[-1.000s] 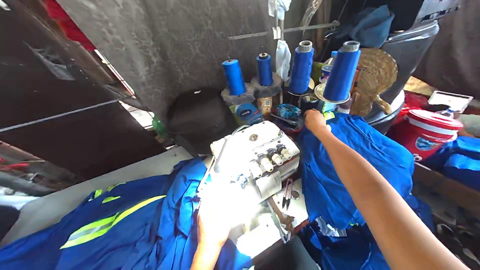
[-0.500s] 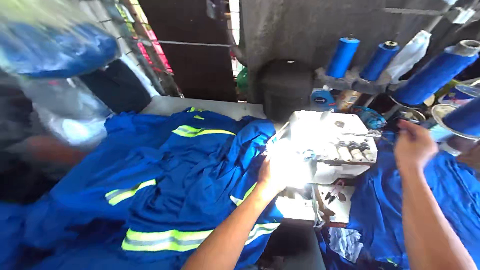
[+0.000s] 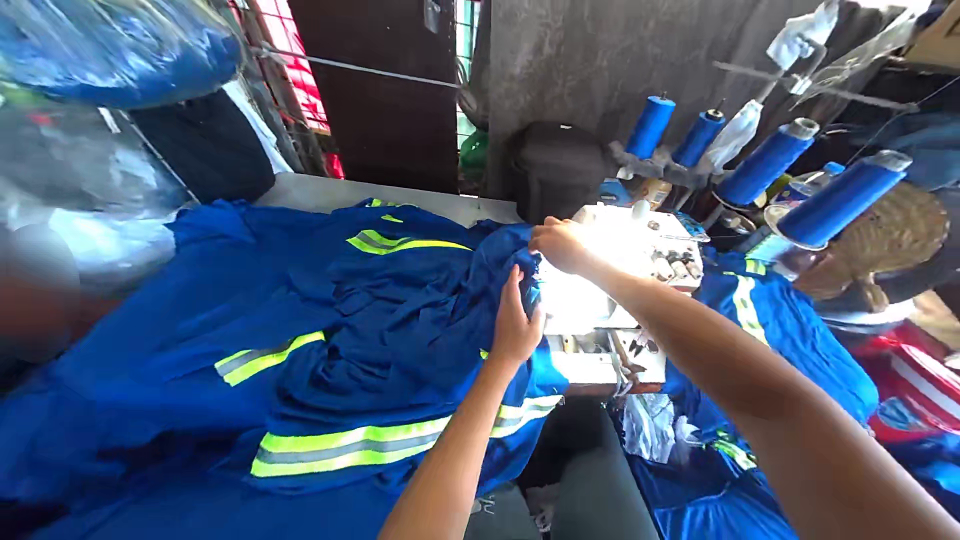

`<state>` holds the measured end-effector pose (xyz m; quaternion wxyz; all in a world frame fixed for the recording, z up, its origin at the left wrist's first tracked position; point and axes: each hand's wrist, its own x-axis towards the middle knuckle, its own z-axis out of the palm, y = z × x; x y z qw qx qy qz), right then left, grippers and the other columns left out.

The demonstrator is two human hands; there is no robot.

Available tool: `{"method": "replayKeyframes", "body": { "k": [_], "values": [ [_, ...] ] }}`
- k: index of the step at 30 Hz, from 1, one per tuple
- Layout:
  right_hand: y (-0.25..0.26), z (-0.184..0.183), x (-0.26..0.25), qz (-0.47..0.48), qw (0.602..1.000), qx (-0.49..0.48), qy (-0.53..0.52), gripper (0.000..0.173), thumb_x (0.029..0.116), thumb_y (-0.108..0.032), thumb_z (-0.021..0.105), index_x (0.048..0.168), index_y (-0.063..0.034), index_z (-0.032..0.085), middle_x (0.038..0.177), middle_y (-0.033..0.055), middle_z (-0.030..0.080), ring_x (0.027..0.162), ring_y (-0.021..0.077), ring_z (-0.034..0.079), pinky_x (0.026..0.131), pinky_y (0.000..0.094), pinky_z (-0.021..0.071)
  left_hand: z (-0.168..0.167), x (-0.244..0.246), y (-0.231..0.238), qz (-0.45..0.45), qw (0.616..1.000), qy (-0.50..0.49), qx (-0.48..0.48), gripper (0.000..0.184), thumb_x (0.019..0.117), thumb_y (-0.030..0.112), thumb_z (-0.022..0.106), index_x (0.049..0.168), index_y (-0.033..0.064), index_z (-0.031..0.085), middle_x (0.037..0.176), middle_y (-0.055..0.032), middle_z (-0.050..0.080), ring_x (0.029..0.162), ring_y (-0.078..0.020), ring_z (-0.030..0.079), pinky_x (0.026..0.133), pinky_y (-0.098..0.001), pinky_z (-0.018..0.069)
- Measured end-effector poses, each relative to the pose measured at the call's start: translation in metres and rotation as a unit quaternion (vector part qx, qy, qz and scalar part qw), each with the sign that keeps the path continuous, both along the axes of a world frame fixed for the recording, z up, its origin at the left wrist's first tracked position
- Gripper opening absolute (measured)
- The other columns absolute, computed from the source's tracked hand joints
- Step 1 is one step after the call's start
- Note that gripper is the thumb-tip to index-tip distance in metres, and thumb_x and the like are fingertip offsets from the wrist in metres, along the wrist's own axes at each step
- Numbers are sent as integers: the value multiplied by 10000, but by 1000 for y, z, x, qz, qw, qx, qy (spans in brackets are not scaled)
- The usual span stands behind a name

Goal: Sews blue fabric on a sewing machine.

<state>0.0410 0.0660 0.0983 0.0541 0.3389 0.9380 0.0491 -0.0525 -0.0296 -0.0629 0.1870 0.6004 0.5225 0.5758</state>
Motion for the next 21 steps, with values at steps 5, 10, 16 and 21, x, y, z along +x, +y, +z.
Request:
{"method": "replayKeyframes", "body": {
  "k": [5,10,16,21],
  "values": [
    [6,11,-9,-63,991,-15,-115,237,1037,-63,521,1159,-19,719,1273,199,658,1277,406,566,1042,603,442,22,-31,13,-86,941,214,-246,571,1087,233,386,1605,18,280,1658,-197,292,1562,-342,215,1271,-469,192],
    [-5,37,15,-41,985,50,-157,212,1013,-13,532,1084,50,722,1176,217,692,1242,417,577,1018,593,432,37,-49,20,105,913,306,-247,369,1039,212,534,1344,39,648,1559,-232,443,1524,-434,258,1215,-647,190],
    [-12,19,17,-2,973,84,-216,215,990,39,514,1023,37,726,1107,185,707,1203,369,599,1022,552,418,60,-120,19,206,908,285,-226,247,1028,170,572,1171,33,720,1376,-254,583,1380,-469,445,1104,-688,327],
    [-15,19,18,-14,984,20,-175,244,1015,24,496,1129,27,712,1214,198,684,1230,389,595,1034,578,428,82,-127,7,218,938,212,-165,237,998,107,605,1198,35,713,1375,-298,552,1318,-521,467,1046,-709,369]
  ]
}}
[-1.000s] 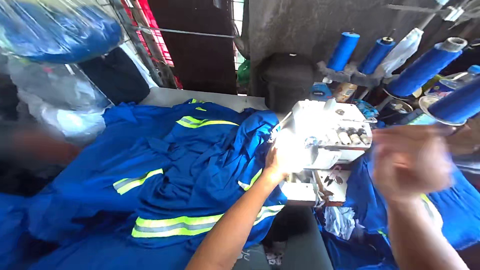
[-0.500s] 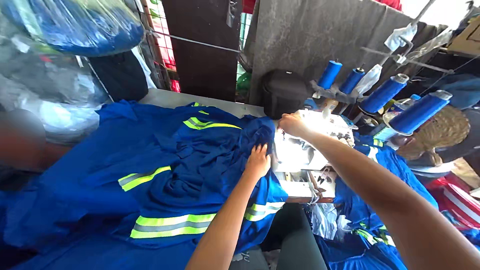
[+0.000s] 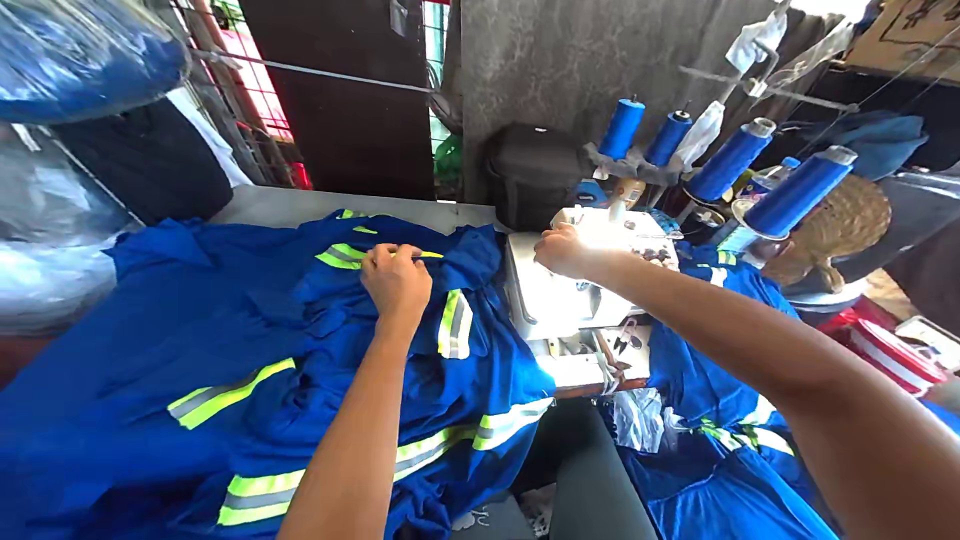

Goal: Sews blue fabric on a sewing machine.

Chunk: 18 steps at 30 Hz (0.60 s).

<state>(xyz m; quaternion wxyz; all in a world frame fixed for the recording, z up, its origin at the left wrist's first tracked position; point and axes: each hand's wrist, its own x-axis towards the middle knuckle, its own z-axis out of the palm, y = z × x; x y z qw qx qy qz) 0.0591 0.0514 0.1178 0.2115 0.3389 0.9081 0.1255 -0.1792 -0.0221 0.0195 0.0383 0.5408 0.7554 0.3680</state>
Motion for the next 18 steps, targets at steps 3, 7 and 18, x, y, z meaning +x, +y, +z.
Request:
{"method": "replayKeyframes", "body": {
  "k": [3,7,18],
  "values": [
    [-20,20,10,-12,987,-46,151,286,1017,19,527,1264,2,669,1282,216,639,1216,408,608,1012,598,485,8,29,14,-91,988,-103,74,276,1033,81,534,1259,0,669,1327,-250,607,1208,-401,609,1020,-561,495],
    [-59,7,49,-119,917,-13,381,210,1016,-204,637,1153,-79,734,962,160,737,888,352,719,794,593,574,8,94,28,-212,945,-247,39,311,1069,167,500,1301,20,645,1275,-222,643,1102,-343,669,966,-532,542],
    [-29,-87,67,-327,859,-66,388,398,1104,-333,404,1318,-138,678,1219,149,707,1205,340,636,1009,580,465,-20,175,52,-103,989,-102,-31,301,981,161,664,1211,-33,684,1361,-253,583,1334,-403,490,1120,-508,392]
  ]
}}
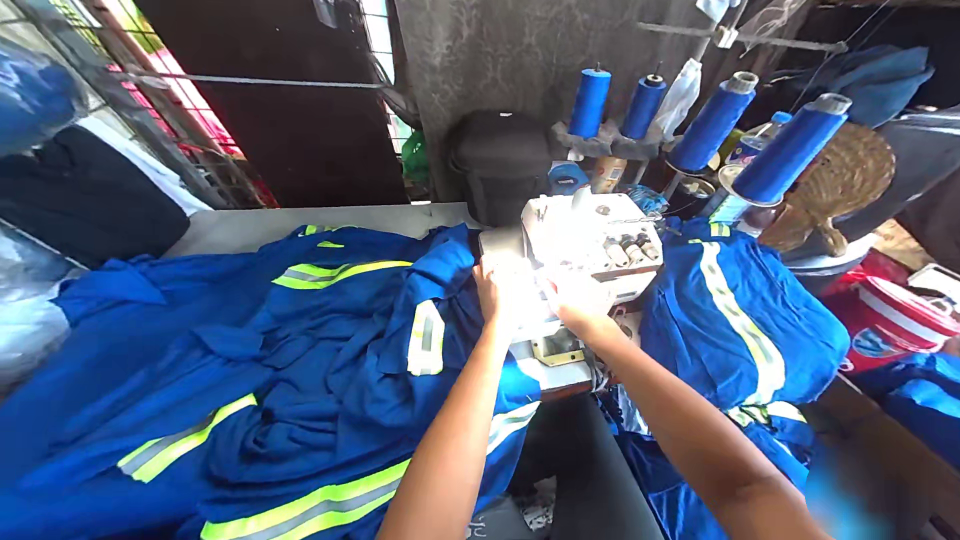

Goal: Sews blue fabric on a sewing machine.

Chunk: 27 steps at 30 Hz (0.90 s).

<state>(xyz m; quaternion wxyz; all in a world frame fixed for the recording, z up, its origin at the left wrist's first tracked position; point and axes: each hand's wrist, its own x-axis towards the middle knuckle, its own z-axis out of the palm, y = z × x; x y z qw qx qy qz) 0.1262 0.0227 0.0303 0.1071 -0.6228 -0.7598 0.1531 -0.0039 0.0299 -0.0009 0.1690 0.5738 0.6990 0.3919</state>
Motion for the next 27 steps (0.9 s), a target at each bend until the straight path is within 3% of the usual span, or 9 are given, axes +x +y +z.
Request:
{"method": "replayKeyframes", "body": {
  "k": [3,8,12,17,20,23,27],
  "values": [
    [3,1,-7,4,1000,-17,-13,419,1109,-332,381,1288,-100,681,1228,167,695,1219,343,626,1011,573,466,0,-1,1,2,1000,9,24,244,940,134,705,1129,-18,726,1304,-245,616,1283,-400,526,1089,-512,413],
    [6,2,-14,25,997,-49,-45,331,1085,-224,431,1243,-88,689,1174,181,696,1149,367,647,928,582,497,0,-2,1,-8,998,43,38,249,928,116,710,1126,-35,713,1247,-239,643,1238,-380,557,1095,-503,391],
    [4,-5,-8,29,999,-43,0,303,1063,-196,474,1215,-57,696,1133,191,697,1125,366,646,918,588,488,-3,-2,1,1,998,47,43,257,936,97,694,1131,-70,689,1221,-262,643,1230,-392,559,1101,-509,383],
    [0,-19,0,4,992,29,121,270,1016,-179,555,1074,7,742,1023,220,714,1038,383,673,882,581,509,-2,-2,1,10,999,31,28,289,949,97,685,1169,-89,662,1241,-271,627,1252,-391,540,1111,-499,376],
    [1,-11,-3,20,997,-32,64,320,1058,-220,496,1205,-34,711,1148,222,693,1137,392,639,931,589,486,-3,-2,0,6,998,36,58,241,936,74,684,1116,-86,681,1179,-264,650,1195,-376,577,1102,-504,374],
    [4,-7,-6,11,997,-55,54,332,1071,-245,481,1194,-43,713,1148,211,693,1136,380,642,930,578,491,1,-1,-1,0,998,50,45,254,918,83,707,1113,-79,686,1190,-261,648,1212,-377,567,1115,-503,362],
    [10,-3,-6,-8,991,-89,98,322,1053,-271,554,1158,-10,711,1150,204,684,1142,348,629,979,550,473,2,-1,-1,-2,997,69,34,272,910,97,727,1120,-72,690,1208,-264,641,1223,-389,559,1116,-518,358]
  ]
}}
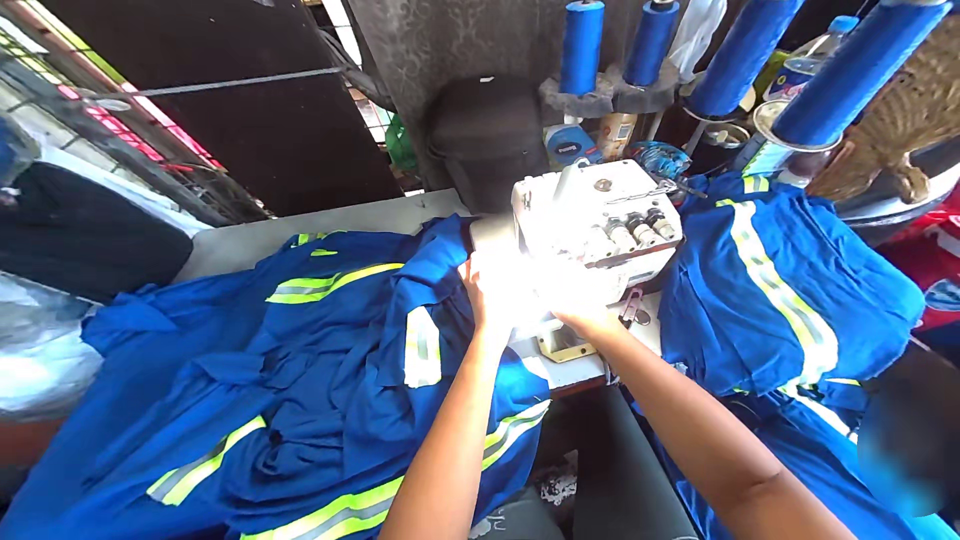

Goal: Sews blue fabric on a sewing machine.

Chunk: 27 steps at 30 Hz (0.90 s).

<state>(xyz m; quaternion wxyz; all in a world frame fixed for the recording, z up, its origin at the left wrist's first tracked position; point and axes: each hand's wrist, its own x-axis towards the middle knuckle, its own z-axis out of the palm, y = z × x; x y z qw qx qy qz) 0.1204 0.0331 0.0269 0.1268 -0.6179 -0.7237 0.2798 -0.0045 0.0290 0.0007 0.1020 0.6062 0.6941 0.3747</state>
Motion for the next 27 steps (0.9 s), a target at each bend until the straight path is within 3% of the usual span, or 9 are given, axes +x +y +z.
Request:
{"method": "replayKeyframes", "body": {
  "k": [5,8,11,16,19,21,23,25,27],
  "values": [
    [2,11,-10,52,994,-1,-93,316,1043,-280,563,1178,-24,689,1148,215,673,1122,384,632,895,576,496,1,1,-1,6,1000,-25,10,226,944,66,677,1121,-73,690,1210,-257,647,1223,-384,563,1113,-514,365],
    [0,7,-16,53,994,20,-99,291,1001,-240,627,1166,-12,696,1111,230,678,1088,404,639,870,590,497,0,0,-2,7,1000,-19,20,207,958,75,667,1099,-73,700,1198,-263,652,1210,-395,571,1103,-519,370],
    [-4,7,-17,41,994,16,-99,299,1020,-253,593,1168,-11,689,1112,223,680,1084,398,644,845,583,502,-1,0,-2,6,1000,1,11,217,960,97,668,1098,-67,700,1203,-263,647,1219,-400,564,1108,-519,363],
    [-24,11,-7,18,994,-15,-103,326,1053,-180,490,1255,7,664,1216,230,669,1193,390,617,950,585,482,-3,-1,0,10,1000,0,0,270,955,137,685,1148,-51,693,1234,-253,643,1255,-386,546,1128,-510,348],
    [-36,-3,15,-73,992,88,45,238,993,-150,573,1080,22,714,994,201,704,1020,351,668,889,556,509,-5,-2,0,4,1000,-22,2,294,958,120,676,1185,-67,671,1268,-269,628,1285,-402,526,1134,-516,346],
    [-38,-7,34,-74,984,132,98,220,985,-127,584,1108,13,700,957,194,699,943,345,684,841,558,533,-5,-2,-1,0,1000,-19,15,273,958,111,677,1161,-71,679,1224,-269,644,1248,-406,551,1119,-522,358],
    [-37,-10,52,-78,978,120,150,212,1032,-148,547,1117,-25,697,893,134,690,807,259,674,777,488,557,-8,-3,-1,-4,999,0,36,255,952,107,678,1136,-70,687,1192,-268,657,1211,-408,569,1102,-530,362],
    [-34,-17,67,-79,974,83,196,234,1071,-167,498,1068,-19,679,784,71,648,652,152,616,658,351,541,-8,-3,-1,-15,998,21,62,208,959,108,667,1087,-51,710,1148,-252,669,1161,-403,589,1084,-543,362],
    [-31,-23,78,-82,974,34,209,242,1081,-155,493,1025,4,666,839,83,653,681,132,619,681,323,543,-7,-3,-4,-34,995,22,94,170,964,85,651,1052,-42,722,1115,-249,677,1132,-408,604,1075,-568,368]
  ]
}}
